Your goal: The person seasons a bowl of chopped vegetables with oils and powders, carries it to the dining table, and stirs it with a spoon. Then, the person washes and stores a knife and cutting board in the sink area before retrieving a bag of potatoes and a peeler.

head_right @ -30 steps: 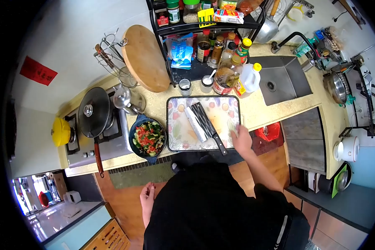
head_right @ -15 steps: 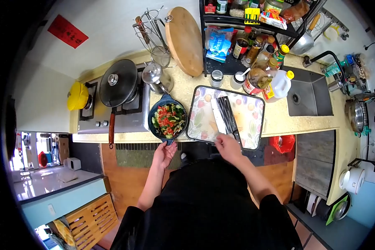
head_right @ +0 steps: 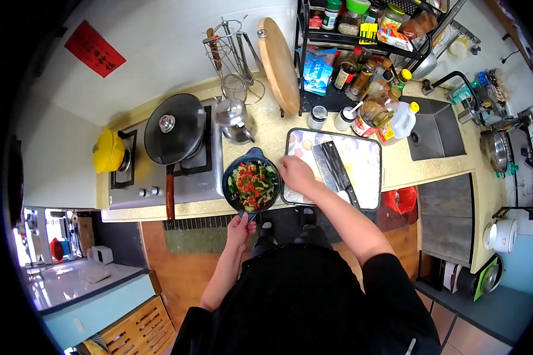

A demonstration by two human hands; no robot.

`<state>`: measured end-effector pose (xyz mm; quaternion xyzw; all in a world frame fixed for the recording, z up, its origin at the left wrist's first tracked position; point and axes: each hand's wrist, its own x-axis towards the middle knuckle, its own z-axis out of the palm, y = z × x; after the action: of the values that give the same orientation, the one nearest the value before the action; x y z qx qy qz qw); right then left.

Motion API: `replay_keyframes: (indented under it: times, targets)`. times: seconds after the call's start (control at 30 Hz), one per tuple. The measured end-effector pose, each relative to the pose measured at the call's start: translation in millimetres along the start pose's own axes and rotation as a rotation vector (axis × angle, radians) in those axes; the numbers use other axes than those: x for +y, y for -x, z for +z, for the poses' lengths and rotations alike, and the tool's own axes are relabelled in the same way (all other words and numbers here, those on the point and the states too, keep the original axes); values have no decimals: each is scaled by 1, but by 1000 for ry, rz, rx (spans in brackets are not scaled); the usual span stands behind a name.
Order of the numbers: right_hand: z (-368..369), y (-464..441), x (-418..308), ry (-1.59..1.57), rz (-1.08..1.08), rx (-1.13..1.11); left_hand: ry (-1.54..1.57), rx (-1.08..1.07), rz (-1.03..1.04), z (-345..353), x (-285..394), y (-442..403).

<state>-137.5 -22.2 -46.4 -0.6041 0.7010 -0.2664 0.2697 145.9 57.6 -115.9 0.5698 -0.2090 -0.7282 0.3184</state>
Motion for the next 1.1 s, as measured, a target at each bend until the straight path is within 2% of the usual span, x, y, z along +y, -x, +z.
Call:
replay_keyframes:
  times: [0.03,0.13,0.23,0.4,0.5,0.63,0.73,0.8,0.87,0.97,1.1]
  targets:
    - [16,-17,0,41,-48,28,-10,-4,14,-12,1,0]
    - [55,-57,-12,19,37,-9,12,4,51,-36,7,2]
    - [64,-71,-20,63,82,-198,29,-29,-8,-33,29,10]
    - [71,-72,-13,97,84,-170,-163,-89,60,-44,46,1]
    - [62,-37,-3,131,5,-178,-269,-82,76,-54,73,14]
    - [22,57,-3,-187,130,133,-506,-202,68,-42,102,34]
    - [-8,119,0,-209,410,264,-662,-348,12,-5,111,40]
    - [-16,162,11,-242,396,378,-745,-422,-6,15,112,34]
    - [-29,203,21,-241,406,471,-825,-478,0,45,100,40]
    - [-53,282,59,-327,647,584,-923,-653,14,109,59,59]
    - [-86,375,87,-205,697,853,-1036,-818,-17,203,11,79]
